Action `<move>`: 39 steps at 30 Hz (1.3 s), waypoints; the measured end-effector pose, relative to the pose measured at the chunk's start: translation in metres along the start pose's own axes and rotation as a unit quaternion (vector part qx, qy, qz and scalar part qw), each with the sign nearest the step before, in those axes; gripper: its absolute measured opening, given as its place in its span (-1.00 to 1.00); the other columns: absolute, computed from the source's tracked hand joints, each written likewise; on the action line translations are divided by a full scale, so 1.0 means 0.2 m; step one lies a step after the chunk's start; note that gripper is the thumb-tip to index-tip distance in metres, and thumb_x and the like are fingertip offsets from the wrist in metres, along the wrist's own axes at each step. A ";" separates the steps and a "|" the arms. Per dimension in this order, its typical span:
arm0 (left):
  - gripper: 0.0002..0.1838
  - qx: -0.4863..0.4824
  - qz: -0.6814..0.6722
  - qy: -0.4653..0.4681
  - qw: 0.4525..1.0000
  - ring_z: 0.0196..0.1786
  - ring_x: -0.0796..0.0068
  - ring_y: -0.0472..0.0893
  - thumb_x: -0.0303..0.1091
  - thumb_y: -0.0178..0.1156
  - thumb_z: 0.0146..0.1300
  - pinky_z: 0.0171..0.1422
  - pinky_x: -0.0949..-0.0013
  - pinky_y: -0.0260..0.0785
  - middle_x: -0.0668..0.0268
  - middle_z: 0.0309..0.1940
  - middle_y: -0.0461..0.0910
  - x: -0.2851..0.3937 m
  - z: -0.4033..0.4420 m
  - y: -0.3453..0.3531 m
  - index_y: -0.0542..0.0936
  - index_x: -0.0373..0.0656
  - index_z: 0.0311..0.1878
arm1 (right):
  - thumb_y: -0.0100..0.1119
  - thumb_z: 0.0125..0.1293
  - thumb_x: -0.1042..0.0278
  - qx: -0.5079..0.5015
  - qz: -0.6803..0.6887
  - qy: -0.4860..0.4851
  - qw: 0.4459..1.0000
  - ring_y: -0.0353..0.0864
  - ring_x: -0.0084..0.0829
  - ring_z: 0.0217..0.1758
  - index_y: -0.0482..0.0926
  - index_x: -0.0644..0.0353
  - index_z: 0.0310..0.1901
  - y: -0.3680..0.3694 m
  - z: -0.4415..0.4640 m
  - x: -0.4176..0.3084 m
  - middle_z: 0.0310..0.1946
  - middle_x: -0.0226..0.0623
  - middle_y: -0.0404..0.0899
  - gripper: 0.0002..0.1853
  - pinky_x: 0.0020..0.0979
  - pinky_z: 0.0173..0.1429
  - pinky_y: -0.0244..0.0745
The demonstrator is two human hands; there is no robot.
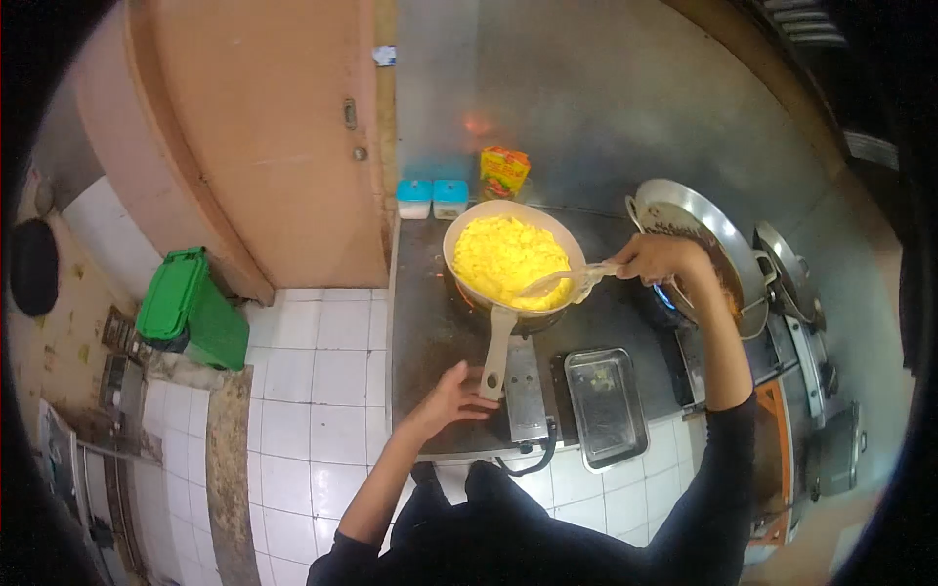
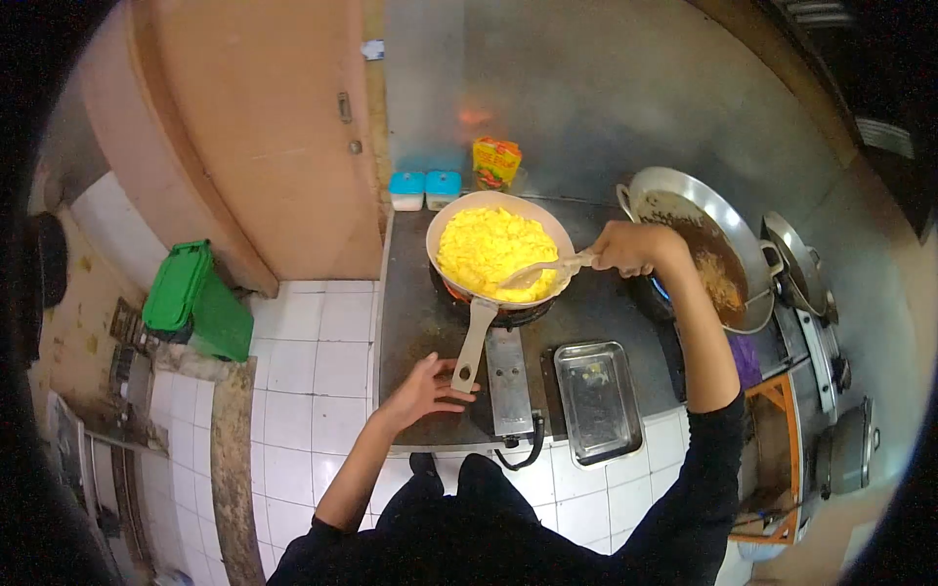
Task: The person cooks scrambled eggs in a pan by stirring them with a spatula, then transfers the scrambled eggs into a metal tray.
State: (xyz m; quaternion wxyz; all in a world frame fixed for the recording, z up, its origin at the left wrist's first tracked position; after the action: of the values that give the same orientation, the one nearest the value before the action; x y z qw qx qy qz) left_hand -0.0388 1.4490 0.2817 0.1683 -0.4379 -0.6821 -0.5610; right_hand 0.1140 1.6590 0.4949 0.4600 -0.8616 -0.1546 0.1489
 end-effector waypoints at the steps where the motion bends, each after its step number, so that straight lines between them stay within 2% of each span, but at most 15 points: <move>1: -0.46 -0.037 -0.029 -0.029 0.998 0.01 0.22 0.49 0.06 -0.23 0.30 0.08 0.16 0.34 0.04 -0.10 0.50 0.00 0.04 0.06 0.25 -0.15 0.16 | 0.04 0.11 0.34 -0.018 0.007 0.013 1.000 0.29 -0.58 -0.73 0.56 -0.02 -0.04 -0.02 -0.03 -0.02 -0.76 -0.44 0.33 -0.67 -0.51 -0.64 0.24; 2: -0.46 -0.043 -0.027 -0.035 0.998 0.01 0.22 0.49 0.06 -0.23 0.30 0.08 0.16 0.34 0.04 -0.10 0.50 0.00 0.09 0.08 0.25 -0.15 0.16 | 0.04 0.11 0.34 -0.034 0.013 0.024 0.999 0.17 -0.68 -0.77 0.56 -0.04 -0.04 -0.03 -0.03 -0.02 -0.80 -0.52 0.24 -0.67 -0.57 -0.71 0.14; 3: -0.48 -0.068 -0.047 -0.061 0.995 0.00 0.19 0.50 0.04 -0.21 0.30 0.05 0.15 0.36 0.03 -0.12 0.51 -0.02 0.13 0.11 0.25 -0.16 0.14 | 0.09 0.03 0.27 -0.059 0.012 0.049 0.997 0.21 -0.62 -0.79 0.57 0.14 -0.39 0.00 0.03 0.02 -0.80 -0.45 0.31 -0.83 -0.51 -0.73 0.13; 7: -0.64 -0.028 -0.154 -0.108 0.982 -0.33 0.29 0.53 -0.12 -0.09 0.28 -0.26 0.35 0.43 0.17 -0.40 0.50 -0.12 0.27 0.08 0.35 -0.14 0.02 | 0.08 0.00 0.27 -0.136 -0.002 0.033 0.990 0.25 -0.63 -0.75 0.50 0.16 -0.50 0.21 0.25 0.03 -0.75 -0.41 0.35 -0.85 -0.53 -0.70 0.18; 10: -0.75 -0.039 -0.259 -0.130 0.956 -0.59 0.50 0.36 -0.17 -0.05 0.26 -0.53 0.51 0.27 0.34 -0.60 0.34 -0.13 0.31 0.11 0.41 -0.11 -0.12 | 0.04 0.04 0.30 -0.138 0.020 0.034 0.990 0.45 -0.47 -0.65 0.55 0.16 -0.36 0.37 0.34 0.07 -0.64 -0.22 0.48 -0.82 -0.40 -0.59 0.37; 12: -0.80 -0.069 -0.300 -0.142 0.941 -0.71 0.61 0.24 -0.19 -0.04 0.26 -0.67 0.58 0.14 0.43 -0.69 0.23 -0.13 0.31 0.16 0.43 -0.09 -0.20 | -0.06 0.11 0.36 0.058 -0.128 -0.109 0.984 0.54 -0.15 -0.58 0.51 -0.04 0.00 0.35 0.36 0.00 -0.61 -0.13 0.52 -0.62 -0.23 -0.46 0.46; 16: -0.79 -0.070 -0.310 -0.128 0.940 -0.81 0.72 0.05 -0.13 -0.04 0.26 -0.79 0.63 -0.09 0.53 -0.79 0.08 -0.12 0.33 0.17 0.39 -0.05 -0.37 | -0.08 0.14 0.33 0.156 -0.073 -0.110 0.979 0.55 0.02 -0.31 0.45 -0.05 0.06 0.46 0.15 -0.21 -0.41 0.02 0.55 -0.60 -0.12 -0.20 0.46; 22: -0.77 -0.059 -0.317 -0.136 0.937 -0.82 0.73 0.02 -0.10 -0.02 0.25 -0.80 0.63 -0.13 0.53 -0.81 0.04 -0.14 0.31 0.18 0.35 0.00 -0.42 | -0.05 0.16 0.29 0.209 0.019 -0.030 0.977 0.59 -0.07 -0.32 0.47 0.08 0.01 0.44 0.38 -0.16 -0.39 0.00 0.56 -0.64 -0.17 -0.21 0.48; 23: -0.77 -0.051 -0.313 -0.140 0.938 -0.82 0.73 0.01 -0.10 -0.02 0.25 -0.80 0.63 -0.13 0.53 -0.81 0.04 -0.14 0.31 0.17 0.35 0.00 -0.42 | -0.03 0.17 0.29 0.159 0.145 -0.040 0.976 0.49 -0.29 -0.49 0.41 0.05 0.09 0.45 0.47 -0.07 -0.54 -0.19 0.47 -0.60 -0.34 -0.42 0.40; 25: -0.77 -0.049 -0.310 -0.140 0.939 -0.82 0.73 0.01 -0.10 -0.02 0.25 -0.80 0.63 -0.13 0.53 -0.81 0.05 -0.13 0.32 0.17 0.35 0.00 -0.43 | 0.02 0.20 0.25 0.029 0.422 -0.048 0.905 0.15 -0.74 -0.72 0.44 0.14 0.02 0.45 0.46 -0.03 -0.71 -0.51 0.23 -0.65 -0.69 -0.73 0.02; 28: -0.77 -0.056 -0.311 -0.140 0.938 -0.82 0.74 0.02 -0.10 -0.02 0.25 -0.80 0.64 -0.13 0.54 -0.81 0.05 -0.14 0.32 0.16 0.35 0.00 -0.43 | -0.02 0.24 0.21 -0.099 0.601 0.014 0.793 0.06 -0.76 -0.76 0.43 0.16 -0.20 0.53 0.53 0.14 -0.70 -0.47 0.22 -0.78 -0.68 -0.73 -0.03; 29: -0.77 -0.068 -0.313 -0.135 0.938 -0.82 0.74 0.02 -0.09 -0.02 0.25 -0.80 0.64 -0.13 0.54 -0.81 0.06 -0.13 0.32 0.17 0.35 0.01 -0.43 | -0.04 0.27 0.23 -0.112 0.570 0.035 0.813 0.09 -0.76 -0.74 0.32 0.13 -0.32 0.52 0.55 0.17 -0.67 -0.43 0.24 -0.83 -0.69 -0.73 -0.01; 33: -0.75 -0.066 -0.307 -0.135 0.940 -0.82 0.74 0.02 -0.06 -0.02 0.24 -0.80 0.64 -0.14 0.54 -0.80 0.06 -0.12 0.31 0.17 0.35 0.00 -0.43 | -0.10 0.29 0.37 -0.188 0.695 0.113 0.685 0.06 -0.74 -0.74 0.29 0.06 -0.18 0.58 0.54 0.30 -0.67 -0.47 0.20 -0.90 -0.70 -0.75 -0.03; 36: -0.73 -0.067 -0.323 -0.141 0.934 -0.83 0.74 0.03 -0.03 -0.02 0.24 -0.81 0.65 -0.14 0.54 -0.80 0.07 -0.12 0.31 0.19 0.35 0.00 -0.43 | -0.12 0.30 0.38 -0.224 0.675 0.103 0.696 0.04 -0.74 -0.74 0.29 0.01 -0.08 0.52 0.40 0.28 -0.67 -0.47 0.20 -0.83 -0.70 -0.76 -0.03; 39: -0.71 -0.057 -0.311 -0.140 0.938 -0.83 0.74 0.02 -0.01 -0.03 0.24 -0.83 0.66 -0.14 0.54 -0.80 0.07 -0.12 0.31 0.18 0.35 -0.01 -0.43 | -0.10 0.29 0.36 -0.176 0.545 0.083 0.815 0.07 -0.74 -0.73 0.33 0.06 -0.05 0.37 0.27 0.20 -0.69 -0.50 0.19 -0.80 -0.68 -0.76 -0.02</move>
State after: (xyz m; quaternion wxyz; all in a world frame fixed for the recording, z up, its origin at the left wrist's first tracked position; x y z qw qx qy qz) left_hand 0.0195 1.4952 0.2673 -0.1375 -0.2869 -0.7678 -0.5561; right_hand 0.1375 1.6769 0.4002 0.1552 -0.8799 0.3557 0.2741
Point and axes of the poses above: each hand's wrist, its own z-axis towards the middle knuckle, its own y-axis out of the palm, x = y × z, the point moved 9 cm from there along z, towards the middle knuckle
